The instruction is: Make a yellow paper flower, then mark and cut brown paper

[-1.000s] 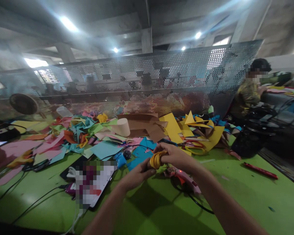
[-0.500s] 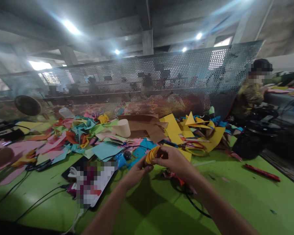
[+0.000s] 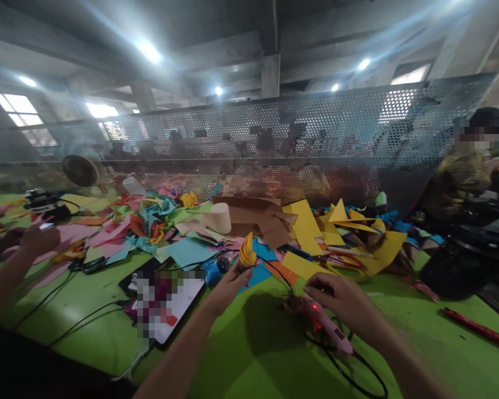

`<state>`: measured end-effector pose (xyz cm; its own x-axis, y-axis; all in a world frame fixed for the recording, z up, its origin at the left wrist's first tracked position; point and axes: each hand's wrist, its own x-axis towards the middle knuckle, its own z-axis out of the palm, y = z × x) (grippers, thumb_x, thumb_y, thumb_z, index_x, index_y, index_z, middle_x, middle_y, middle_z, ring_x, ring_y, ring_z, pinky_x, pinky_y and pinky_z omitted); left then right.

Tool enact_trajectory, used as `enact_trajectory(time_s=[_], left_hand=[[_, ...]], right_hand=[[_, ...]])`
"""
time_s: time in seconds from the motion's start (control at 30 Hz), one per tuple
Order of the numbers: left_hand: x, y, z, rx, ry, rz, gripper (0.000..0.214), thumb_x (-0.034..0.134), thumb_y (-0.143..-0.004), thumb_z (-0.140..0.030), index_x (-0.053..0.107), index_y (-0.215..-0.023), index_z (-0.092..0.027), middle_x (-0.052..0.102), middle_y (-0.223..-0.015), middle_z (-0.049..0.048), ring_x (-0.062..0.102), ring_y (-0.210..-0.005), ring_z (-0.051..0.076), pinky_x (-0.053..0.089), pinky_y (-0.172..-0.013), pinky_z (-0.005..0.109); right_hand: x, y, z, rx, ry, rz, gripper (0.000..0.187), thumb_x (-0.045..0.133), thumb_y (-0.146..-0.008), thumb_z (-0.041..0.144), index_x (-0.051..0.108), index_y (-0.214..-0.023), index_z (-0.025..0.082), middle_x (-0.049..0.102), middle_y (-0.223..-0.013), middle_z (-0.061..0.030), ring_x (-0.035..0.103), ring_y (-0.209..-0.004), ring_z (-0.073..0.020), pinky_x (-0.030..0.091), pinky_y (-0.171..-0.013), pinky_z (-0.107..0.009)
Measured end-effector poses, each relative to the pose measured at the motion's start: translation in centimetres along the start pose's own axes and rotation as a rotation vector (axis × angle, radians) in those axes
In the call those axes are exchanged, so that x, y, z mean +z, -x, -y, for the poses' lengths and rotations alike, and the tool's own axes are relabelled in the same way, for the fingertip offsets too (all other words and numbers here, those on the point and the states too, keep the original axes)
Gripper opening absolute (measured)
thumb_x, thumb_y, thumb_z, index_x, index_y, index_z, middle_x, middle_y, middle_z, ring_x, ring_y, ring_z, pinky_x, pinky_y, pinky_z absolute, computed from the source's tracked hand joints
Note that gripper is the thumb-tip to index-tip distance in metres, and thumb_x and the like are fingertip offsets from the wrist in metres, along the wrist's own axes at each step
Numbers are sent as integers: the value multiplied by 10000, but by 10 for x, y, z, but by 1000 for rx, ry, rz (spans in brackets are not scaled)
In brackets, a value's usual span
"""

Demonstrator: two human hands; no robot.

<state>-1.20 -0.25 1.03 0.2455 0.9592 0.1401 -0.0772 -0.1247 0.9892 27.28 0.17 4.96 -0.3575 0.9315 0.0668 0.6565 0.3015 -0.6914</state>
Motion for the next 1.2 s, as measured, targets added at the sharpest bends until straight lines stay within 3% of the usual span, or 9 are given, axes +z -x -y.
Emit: enact_trajectory(time_s=[0.13, 0.23, 0.3, 0.47, 0.7, 0.93, 1.2], left_hand=[[-3, 1, 2, 23, 60, 12, 542, 514, -851, -688, 564, -1060, -192, 474, -837, -3, 393, -731, 141, 401, -759, 297], [-5, -2, 9, 42, 102, 27, 627, 327, -875, -752, 561, -927, -173, 409, -751, -13, 355, -678, 143, 394, -701, 306], [-5, -4, 12, 36, 118, 18, 663, 297, -870, -766, 570, -933, -165, 400, -729, -17, 345, -651, 138, 392, -685, 309], [-8, -5, 12, 41, 154, -30, 591, 423, -861, -731, 576, -946, -166, 407, -725, -25, 348, -631, 122, 399, -681, 304], [-10, -5, 9, -15, 133, -62, 559, 518, -842, -693, 634, -944, -156, 454, -718, -16, 352, -611, 114, 381, -641, 286], [-11, -9, 10, -69, 166, -91, 535, 613, -792, -671, 692, -947, -165, 492, -733, 10, 390, -631, 127, 349, -610, 280], [-14, -11, 12, -71, 250, -88, 492, 677, -789, -587, 684, -1009, -147, 523, -739, 11, 401, -644, 119, 343, -606, 262]], right_hand=[[1, -4, -11, 26, -22, -45, 355, 584, -837, 551, 721, -810, 224, 734, -786, -52, 663, -732, -245, 495, -654, -320], [3, -7, -21, 36, -85, -127, 401, 583, -815, 587, 715, -809, 208, 718, -744, -46, 642, -666, -213, 504, -596, -285], [4, -7, -30, 43, -124, -184, 415, 603, -784, 597, 723, -822, 202, 713, -724, -44, 623, -605, -191, 511, -558, -269], [4, -2, -41, 96, -140, -251, 401, 643, -725, 582, 747, -825, 208, 723, -726, -43, 587, -518, -165, 514, -500, -257], [5, 2, -31, 111, -239, -264, 370, 665, -713, 551, 753, -818, 207, 726, -719, -42, 591, -534, -163, 508, -492, -237], [9, 4, -24, 63, -234, -275, 339, 657, -739, 532, 740, -783, 206, 687, -653, -22, 566, -530, -150, 474, -491, -219], [11, 3, -36, 81, -212, -258, 379, 633, -762, 568, 732, -822, 207, 705, -709, -25, 604, -577, -173, 491, -505, -228]])
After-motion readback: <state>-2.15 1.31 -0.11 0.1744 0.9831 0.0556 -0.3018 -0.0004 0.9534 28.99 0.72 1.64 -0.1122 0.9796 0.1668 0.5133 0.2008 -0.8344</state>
